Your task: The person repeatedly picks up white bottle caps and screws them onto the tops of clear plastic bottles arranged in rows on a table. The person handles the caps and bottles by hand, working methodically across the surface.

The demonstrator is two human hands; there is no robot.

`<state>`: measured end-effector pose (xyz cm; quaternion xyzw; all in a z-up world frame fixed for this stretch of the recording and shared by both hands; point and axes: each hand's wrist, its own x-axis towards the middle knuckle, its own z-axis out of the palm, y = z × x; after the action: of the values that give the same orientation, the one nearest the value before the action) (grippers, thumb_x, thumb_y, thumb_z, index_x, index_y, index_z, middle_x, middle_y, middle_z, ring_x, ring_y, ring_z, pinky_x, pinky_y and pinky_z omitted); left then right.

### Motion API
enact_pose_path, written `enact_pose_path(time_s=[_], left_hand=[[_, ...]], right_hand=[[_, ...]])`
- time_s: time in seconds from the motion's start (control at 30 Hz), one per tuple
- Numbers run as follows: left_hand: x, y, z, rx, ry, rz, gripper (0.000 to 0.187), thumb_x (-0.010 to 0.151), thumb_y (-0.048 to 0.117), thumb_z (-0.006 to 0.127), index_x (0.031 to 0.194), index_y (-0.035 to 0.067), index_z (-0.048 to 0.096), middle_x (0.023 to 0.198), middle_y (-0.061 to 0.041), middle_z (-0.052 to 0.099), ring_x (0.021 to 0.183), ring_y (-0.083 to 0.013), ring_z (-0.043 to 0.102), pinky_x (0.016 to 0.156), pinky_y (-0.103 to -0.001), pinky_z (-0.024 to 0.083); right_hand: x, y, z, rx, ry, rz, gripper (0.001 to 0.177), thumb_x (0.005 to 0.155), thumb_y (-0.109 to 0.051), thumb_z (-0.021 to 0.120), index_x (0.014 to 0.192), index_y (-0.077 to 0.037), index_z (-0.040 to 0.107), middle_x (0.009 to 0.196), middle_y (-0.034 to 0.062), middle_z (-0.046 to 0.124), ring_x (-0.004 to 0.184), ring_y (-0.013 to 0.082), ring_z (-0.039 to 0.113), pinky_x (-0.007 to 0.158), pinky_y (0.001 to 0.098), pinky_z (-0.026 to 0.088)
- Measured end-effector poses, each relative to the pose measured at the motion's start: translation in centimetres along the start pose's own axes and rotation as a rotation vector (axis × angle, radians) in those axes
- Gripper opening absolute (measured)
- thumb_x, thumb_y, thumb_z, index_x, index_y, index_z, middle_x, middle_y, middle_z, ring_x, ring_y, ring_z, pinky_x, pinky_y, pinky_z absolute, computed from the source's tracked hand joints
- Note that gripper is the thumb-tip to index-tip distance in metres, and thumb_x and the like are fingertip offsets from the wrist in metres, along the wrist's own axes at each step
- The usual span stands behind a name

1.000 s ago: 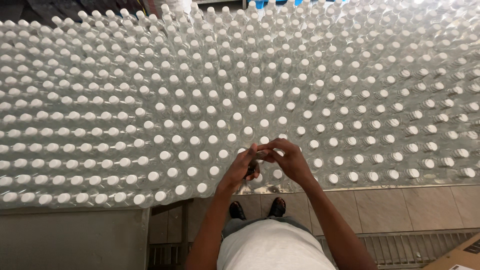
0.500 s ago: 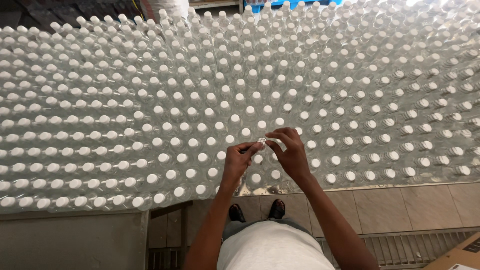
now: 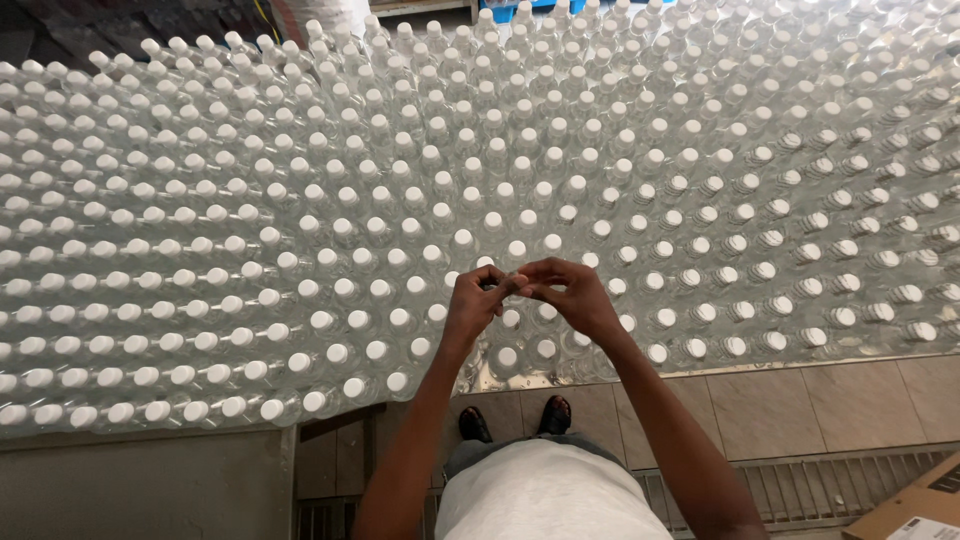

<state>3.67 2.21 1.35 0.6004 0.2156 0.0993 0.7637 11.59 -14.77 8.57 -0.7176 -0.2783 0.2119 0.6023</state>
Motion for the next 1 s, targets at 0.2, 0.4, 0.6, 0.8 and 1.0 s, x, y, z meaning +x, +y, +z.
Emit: enact_pose_path(time_s=[0.2,0.4,0.6,0.8,1.0], left_hand=[[-1.5,4.7,-0.2,0.186,-0.085,0.047,0.039,0.072,0.018,0.095,0.103,0.006,0.075,0.096,-0.013,0.078,0.046,-0.0074,0.055,0.048,-0.021,0.043],[-0.5,0.5,-0.5,0.692,-0.014,0.276,0.026,0.086,0.026,0.081,0.110,0.019,0.074,0.106,-0.004,0.076,0.069,-0.0246,0.068,0.063,-0.039,0.054],[-1.3,0.8,0.2,0.852,-0.023,0.333,0.029,0.096,0.028,0.071,0.122,0.016,0.067,0.113,-0.007,0.073,0.096,-0.0308,0.072,0.078,-0.042,0.060],[-1.1,0.1,0.1,0.938,-0.077,0.308,0.031,0.099,0.033,0.066,0.127,0.021,0.066,0.116,-0.004,0.073,0.106,-0.0276,0.071,0.084,-0.044,0.060],[-1.2,0.4,-0.1,1.005,-0.116,0.311,0.029,0.103,0.033,0.060,0.130,0.023,0.064,0.115,-0.002,0.073,0.105,-0.0280,0.071,0.084,-0.048,0.060]], right_hand=[[0.8,-0.8,-0.9,-0.168,-0.009,0.010,0.018,0.084,-0.011,0.083,0.102,-0.009,0.077,0.088,0.0116,0.079,0.094,0.0261,0.075,0.098,0.0463,0.051],[1.9,6.7,0.2,-0.546,0.069,-0.263,0.014,0.085,-0.015,0.081,0.097,-0.021,0.075,0.097,-0.0059,0.079,0.115,0.0169,0.069,0.121,0.0477,0.029],[0.9,7.5,1.3,-0.702,0.121,-0.342,0.010,0.090,-0.023,0.078,0.098,-0.020,0.073,0.098,-0.0054,0.078,0.117,0.0147,0.067,0.122,0.0466,0.022],[0.3,7.4,1.1,-0.720,0.141,-0.322,0.013,0.089,-0.017,0.078,0.101,-0.020,0.072,0.097,-0.0037,0.078,0.116,0.0150,0.069,0.119,0.0447,0.025],[0.1,8.6,1.3,-0.848,0.136,-0.378,0.017,0.089,-0.017,0.076,0.104,-0.022,0.071,0.098,-0.0040,0.078,0.116,0.0140,0.068,0.119,0.0465,0.022]])
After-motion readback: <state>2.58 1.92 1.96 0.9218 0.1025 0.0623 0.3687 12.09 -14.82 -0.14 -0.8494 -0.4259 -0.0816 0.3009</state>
